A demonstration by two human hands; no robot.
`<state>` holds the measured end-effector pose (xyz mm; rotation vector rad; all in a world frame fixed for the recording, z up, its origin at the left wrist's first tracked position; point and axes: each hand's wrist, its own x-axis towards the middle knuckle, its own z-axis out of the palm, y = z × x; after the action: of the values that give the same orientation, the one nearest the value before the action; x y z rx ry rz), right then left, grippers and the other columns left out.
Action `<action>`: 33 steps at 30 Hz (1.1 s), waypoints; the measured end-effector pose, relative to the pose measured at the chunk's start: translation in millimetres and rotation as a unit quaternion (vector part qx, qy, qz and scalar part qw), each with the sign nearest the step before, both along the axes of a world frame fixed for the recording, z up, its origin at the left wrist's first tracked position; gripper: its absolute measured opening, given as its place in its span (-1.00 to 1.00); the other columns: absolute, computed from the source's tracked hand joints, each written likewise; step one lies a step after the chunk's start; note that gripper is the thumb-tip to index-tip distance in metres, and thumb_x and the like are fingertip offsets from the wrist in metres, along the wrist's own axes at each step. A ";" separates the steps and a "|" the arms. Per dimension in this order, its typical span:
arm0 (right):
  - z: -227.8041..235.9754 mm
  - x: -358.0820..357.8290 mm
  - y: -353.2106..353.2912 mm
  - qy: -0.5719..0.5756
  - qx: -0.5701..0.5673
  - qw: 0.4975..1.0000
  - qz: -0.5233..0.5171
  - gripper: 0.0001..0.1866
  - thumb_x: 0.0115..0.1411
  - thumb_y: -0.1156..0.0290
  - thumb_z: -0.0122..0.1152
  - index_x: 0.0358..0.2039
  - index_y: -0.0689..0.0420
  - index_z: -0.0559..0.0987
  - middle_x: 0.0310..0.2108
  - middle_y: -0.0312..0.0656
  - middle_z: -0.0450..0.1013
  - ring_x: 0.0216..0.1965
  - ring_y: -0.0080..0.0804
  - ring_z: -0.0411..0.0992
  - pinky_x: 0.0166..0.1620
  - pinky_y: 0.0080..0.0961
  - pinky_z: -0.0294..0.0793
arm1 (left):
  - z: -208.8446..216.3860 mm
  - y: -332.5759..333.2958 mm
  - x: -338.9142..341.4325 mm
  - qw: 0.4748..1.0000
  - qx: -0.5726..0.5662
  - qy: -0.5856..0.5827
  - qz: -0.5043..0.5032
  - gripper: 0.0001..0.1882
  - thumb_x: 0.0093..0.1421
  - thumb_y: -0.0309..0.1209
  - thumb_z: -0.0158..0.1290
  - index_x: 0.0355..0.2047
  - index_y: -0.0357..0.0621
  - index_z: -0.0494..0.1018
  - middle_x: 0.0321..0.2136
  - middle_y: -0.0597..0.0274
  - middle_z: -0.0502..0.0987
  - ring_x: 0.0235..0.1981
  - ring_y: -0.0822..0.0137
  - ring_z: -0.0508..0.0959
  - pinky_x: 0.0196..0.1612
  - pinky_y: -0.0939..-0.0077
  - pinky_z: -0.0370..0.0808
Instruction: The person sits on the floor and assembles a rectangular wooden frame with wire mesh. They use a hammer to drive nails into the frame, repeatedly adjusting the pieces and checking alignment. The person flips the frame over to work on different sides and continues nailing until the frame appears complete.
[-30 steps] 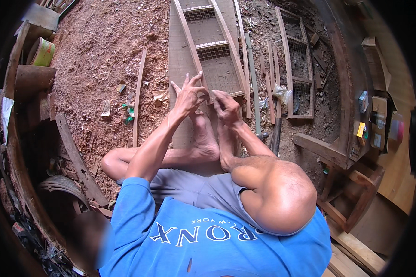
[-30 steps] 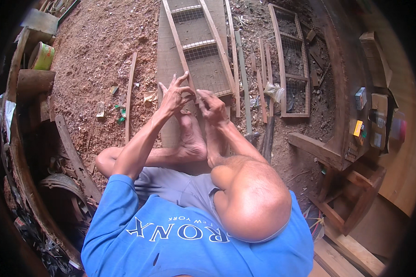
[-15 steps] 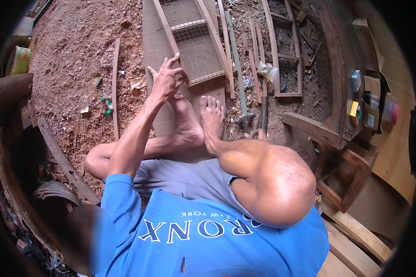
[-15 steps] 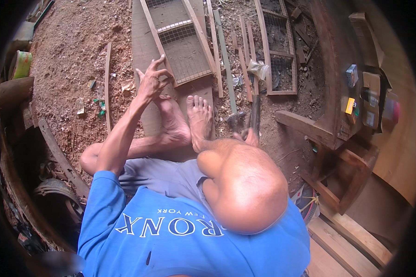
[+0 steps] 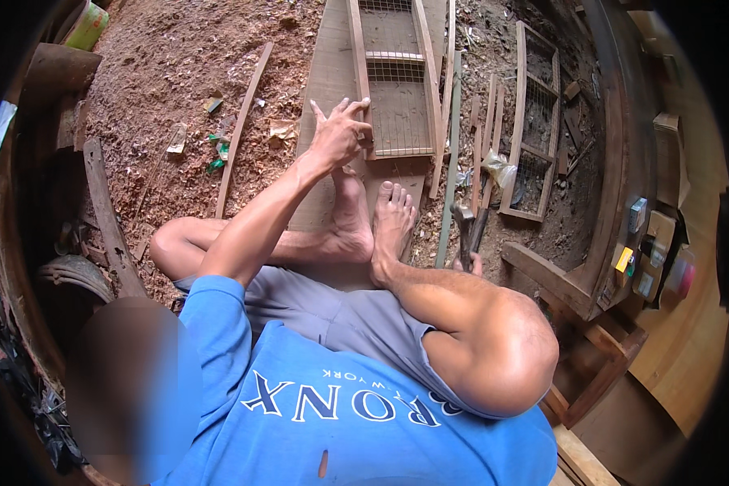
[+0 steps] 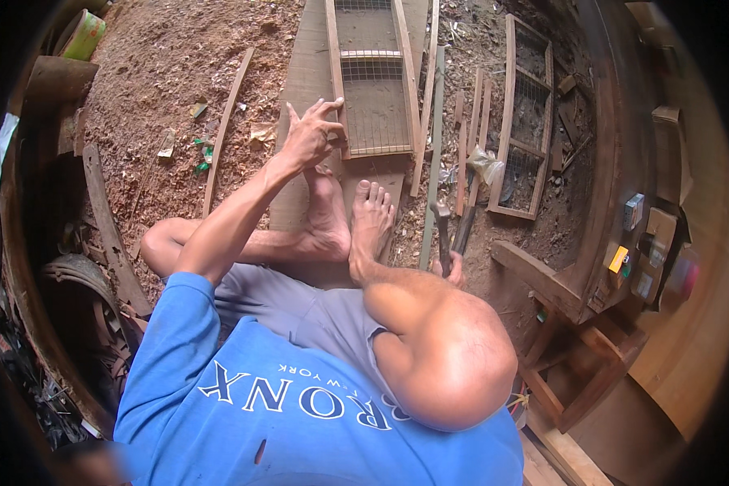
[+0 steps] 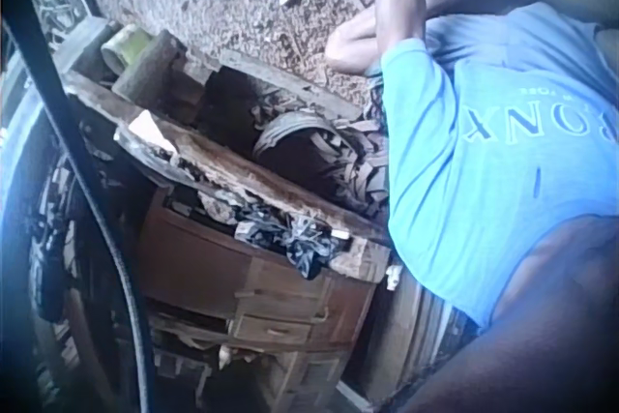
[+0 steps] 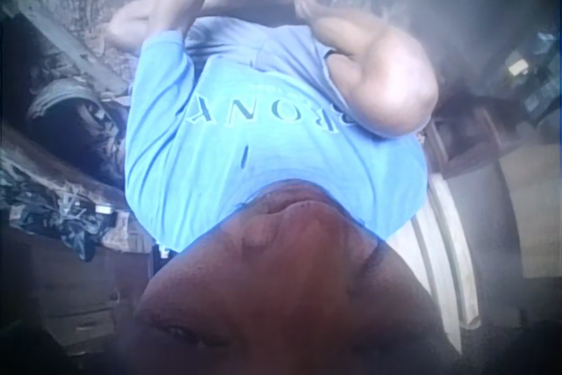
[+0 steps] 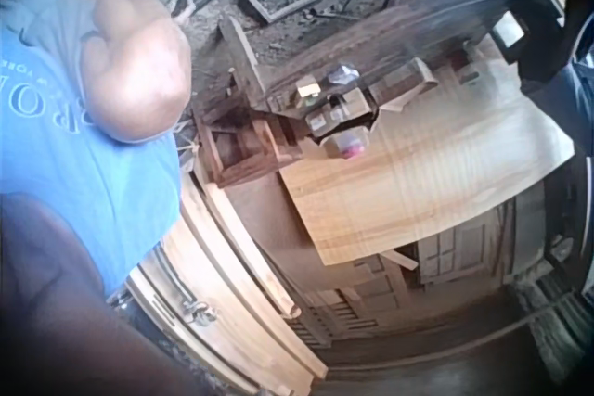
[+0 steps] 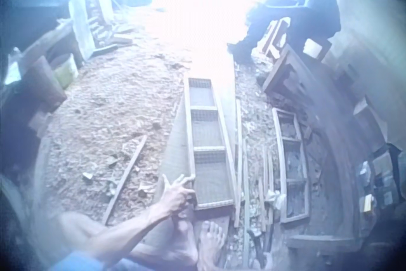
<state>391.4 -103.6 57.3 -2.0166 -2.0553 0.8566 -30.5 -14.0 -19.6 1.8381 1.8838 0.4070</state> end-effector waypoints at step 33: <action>290.4 -178.2 48.7 -0.033 -0.169 0.897 0.407 -0.73 -0.03 0.44 0.21 -0.24 -0.02 0.62 -0.27 -0.05 0.54 -0.23 0.01 0.52 -0.12 -0.21 0.53 | -21.5 4.1 -7.6 0.997 0.082 -0.004 -0.018 -0.74 0.07 -0.39 0.17 -0.22 0.25 0.67 0.27 0.18 0.31 0.33 0.02 0.26 0.28 -0.69 -0.23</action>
<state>213.2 -54.9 347.8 -1.2336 -3.0110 1.3517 -38.1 -9.9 -41.0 1.9683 1.8587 0.5696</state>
